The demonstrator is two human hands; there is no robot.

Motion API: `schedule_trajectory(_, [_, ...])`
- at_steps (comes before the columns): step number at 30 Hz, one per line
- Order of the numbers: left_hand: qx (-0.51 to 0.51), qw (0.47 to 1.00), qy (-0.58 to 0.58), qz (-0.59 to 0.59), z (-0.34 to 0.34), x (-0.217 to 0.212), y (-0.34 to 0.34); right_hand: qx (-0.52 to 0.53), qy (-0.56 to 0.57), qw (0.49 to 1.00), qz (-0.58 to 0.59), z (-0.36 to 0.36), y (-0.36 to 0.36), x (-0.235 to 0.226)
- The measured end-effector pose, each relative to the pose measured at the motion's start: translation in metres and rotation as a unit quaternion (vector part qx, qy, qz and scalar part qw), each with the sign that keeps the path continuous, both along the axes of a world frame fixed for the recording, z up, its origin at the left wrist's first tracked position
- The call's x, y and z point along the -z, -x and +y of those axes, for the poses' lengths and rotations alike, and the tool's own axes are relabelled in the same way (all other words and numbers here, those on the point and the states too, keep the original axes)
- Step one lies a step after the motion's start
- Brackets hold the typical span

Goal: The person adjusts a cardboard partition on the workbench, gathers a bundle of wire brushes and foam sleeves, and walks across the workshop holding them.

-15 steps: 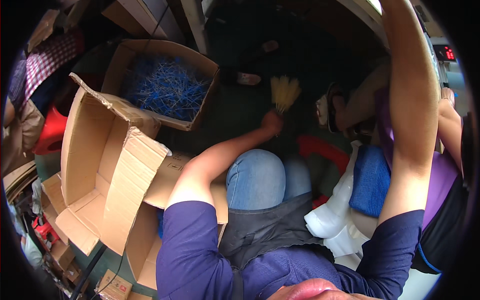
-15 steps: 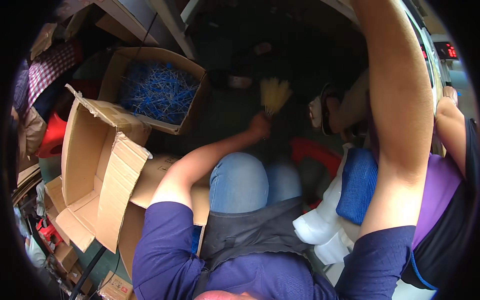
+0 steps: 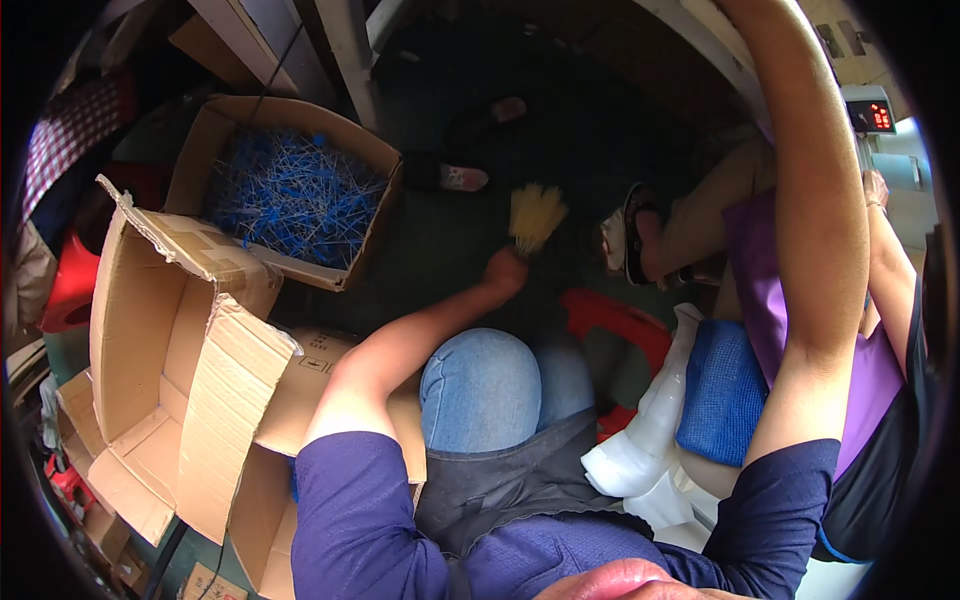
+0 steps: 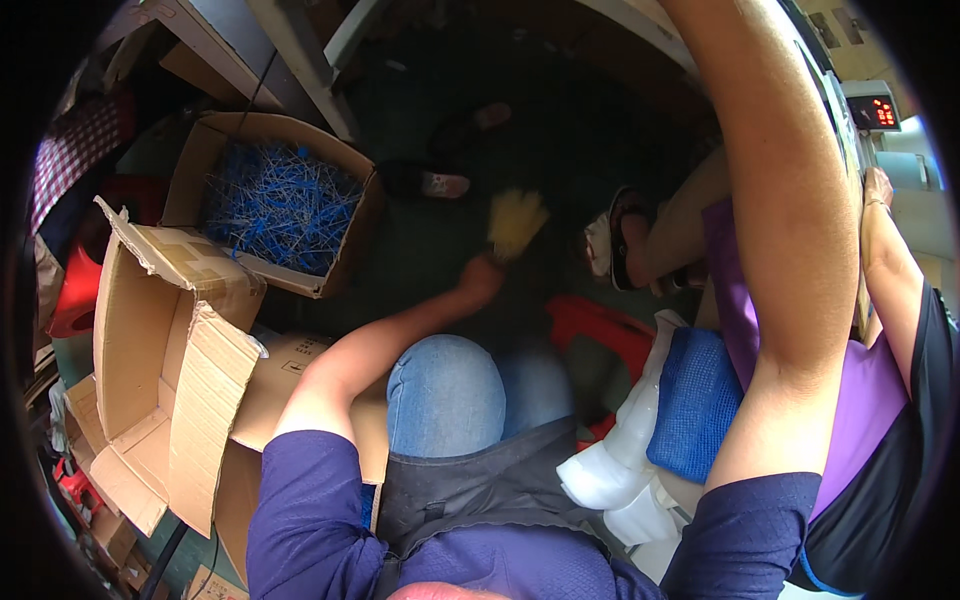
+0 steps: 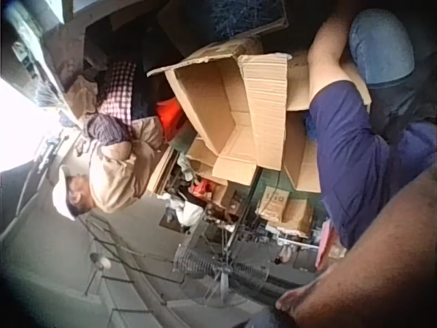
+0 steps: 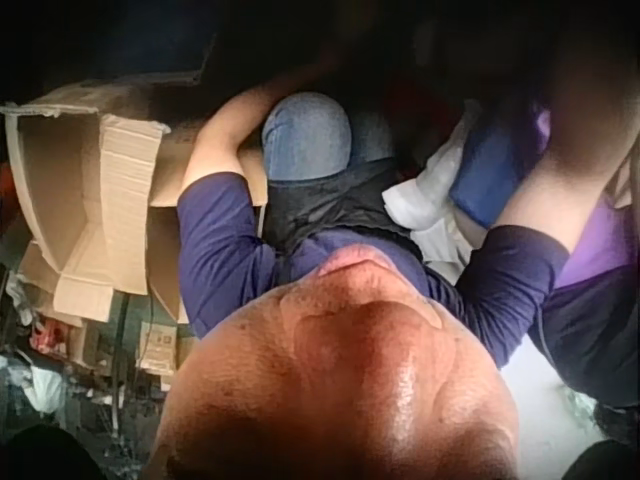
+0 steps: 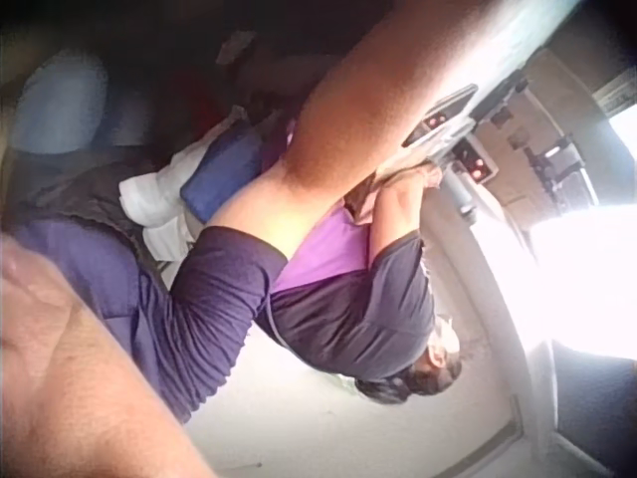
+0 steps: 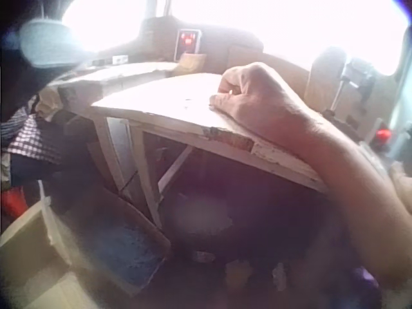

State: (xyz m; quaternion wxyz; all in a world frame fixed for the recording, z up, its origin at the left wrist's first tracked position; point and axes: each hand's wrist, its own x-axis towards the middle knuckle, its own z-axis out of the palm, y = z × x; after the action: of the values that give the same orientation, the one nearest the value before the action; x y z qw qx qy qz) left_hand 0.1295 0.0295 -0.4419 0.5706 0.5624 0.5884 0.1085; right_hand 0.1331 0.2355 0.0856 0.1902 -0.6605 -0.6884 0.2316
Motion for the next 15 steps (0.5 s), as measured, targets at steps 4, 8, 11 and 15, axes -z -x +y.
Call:
schedule_trajectory(4, [0.016, 0.999, -0.025, -0.013, 0.001, -0.015, -0.017, -0.161, -0.325, 0.925, -0.109, -0.038, -0.019, 0.027])
schedule_trajectory(8, [-0.002, 1.000, -0.014, -0.003, -0.010, -0.020, 0.011, -0.176, -0.260, 0.949, -0.028, -0.036, 0.004, 0.034])
schedule_trajectory(11, [0.056, 0.993, -0.105, -0.002, 0.009, -0.064, -0.008, -0.117, -0.237, 0.964, -0.038, -0.026, -0.012, 0.020])
schedule_trajectory(15, [0.121, 0.991, 0.062, 0.002, 0.022, -0.085, 0.026, -0.152, -0.228, 0.962, 0.020, 0.001, 0.001, 0.047])
